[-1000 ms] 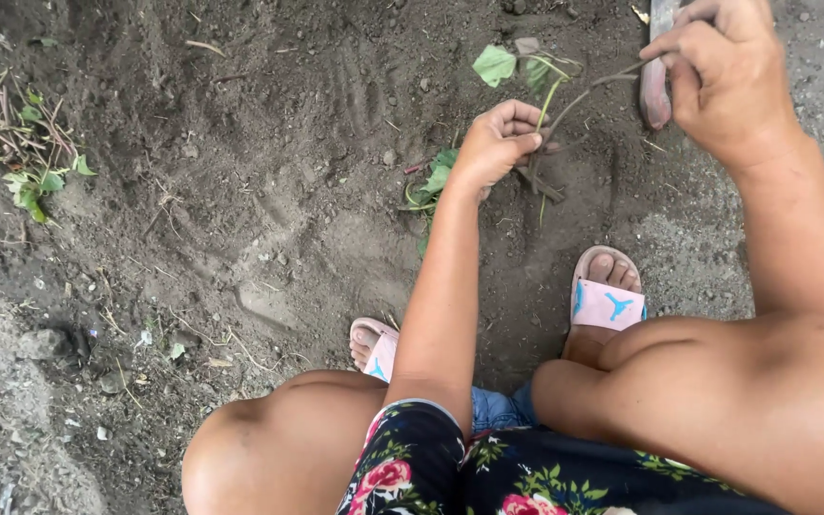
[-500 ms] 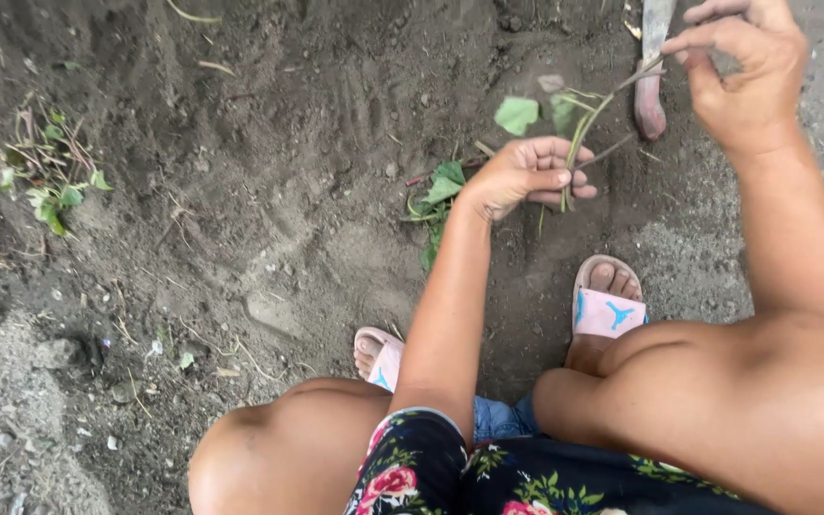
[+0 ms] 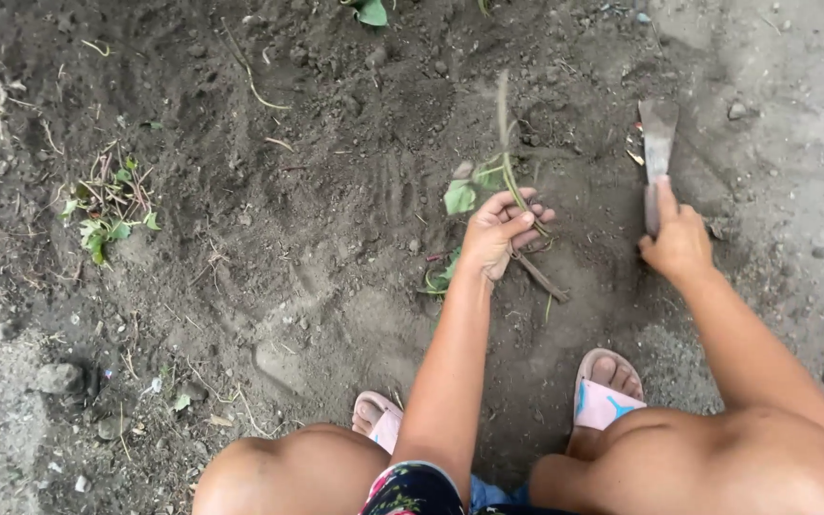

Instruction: Planting sweet potato cuttings into the soil using a small hand digging tool.

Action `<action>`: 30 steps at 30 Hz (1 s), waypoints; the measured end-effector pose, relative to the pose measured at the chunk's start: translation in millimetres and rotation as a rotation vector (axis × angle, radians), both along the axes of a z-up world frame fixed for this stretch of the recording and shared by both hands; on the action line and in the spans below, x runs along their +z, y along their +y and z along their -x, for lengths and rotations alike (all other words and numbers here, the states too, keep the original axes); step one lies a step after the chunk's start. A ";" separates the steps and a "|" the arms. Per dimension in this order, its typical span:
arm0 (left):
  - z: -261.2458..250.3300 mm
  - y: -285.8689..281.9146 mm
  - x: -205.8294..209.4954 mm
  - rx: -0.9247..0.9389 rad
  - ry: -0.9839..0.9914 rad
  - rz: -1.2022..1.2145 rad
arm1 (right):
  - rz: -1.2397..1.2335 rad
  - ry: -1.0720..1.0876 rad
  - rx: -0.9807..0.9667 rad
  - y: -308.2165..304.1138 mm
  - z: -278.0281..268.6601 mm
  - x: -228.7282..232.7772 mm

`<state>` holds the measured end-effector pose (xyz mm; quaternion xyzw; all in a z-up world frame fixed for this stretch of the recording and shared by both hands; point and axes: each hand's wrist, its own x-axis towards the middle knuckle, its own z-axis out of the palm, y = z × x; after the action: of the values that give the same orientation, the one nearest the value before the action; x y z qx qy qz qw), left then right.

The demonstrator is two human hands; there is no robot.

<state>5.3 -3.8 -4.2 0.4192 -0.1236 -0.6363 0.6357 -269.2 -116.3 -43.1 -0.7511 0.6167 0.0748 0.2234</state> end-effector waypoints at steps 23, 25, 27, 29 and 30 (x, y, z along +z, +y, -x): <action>-45.6 5.5 -3.1 0.532 -0.370 -0.321 | 0.408 0.341 0.655 -39.3 -113.8 88.7; -35.6 13.9 0.0 0.509 -0.376 -0.349 | 0.383 0.326 0.633 -29.4 -96.6 69.6; -29.3 -4.2 -9.0 0.492 -0.400 -0.275 | 0.115 -0.154 0.302 -52.8 -68.4 42.3; -30.5 -22.9 -19.1 0.469 -0.405 -0.216 | 0.058 -0.336 0.138 -70.7 -53.3 67.4; -28.9 -21.5 -25.5 0.425 -0.413 -0.182 | -0.029 -0.516 -0.051 -66.6 -41.4 75.2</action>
<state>34.2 -25.2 -29.7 0.6111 -0.1022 -0.3989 0.6760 -227.8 -182.9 32.1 -0.7262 0.5571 -0.1161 0.3857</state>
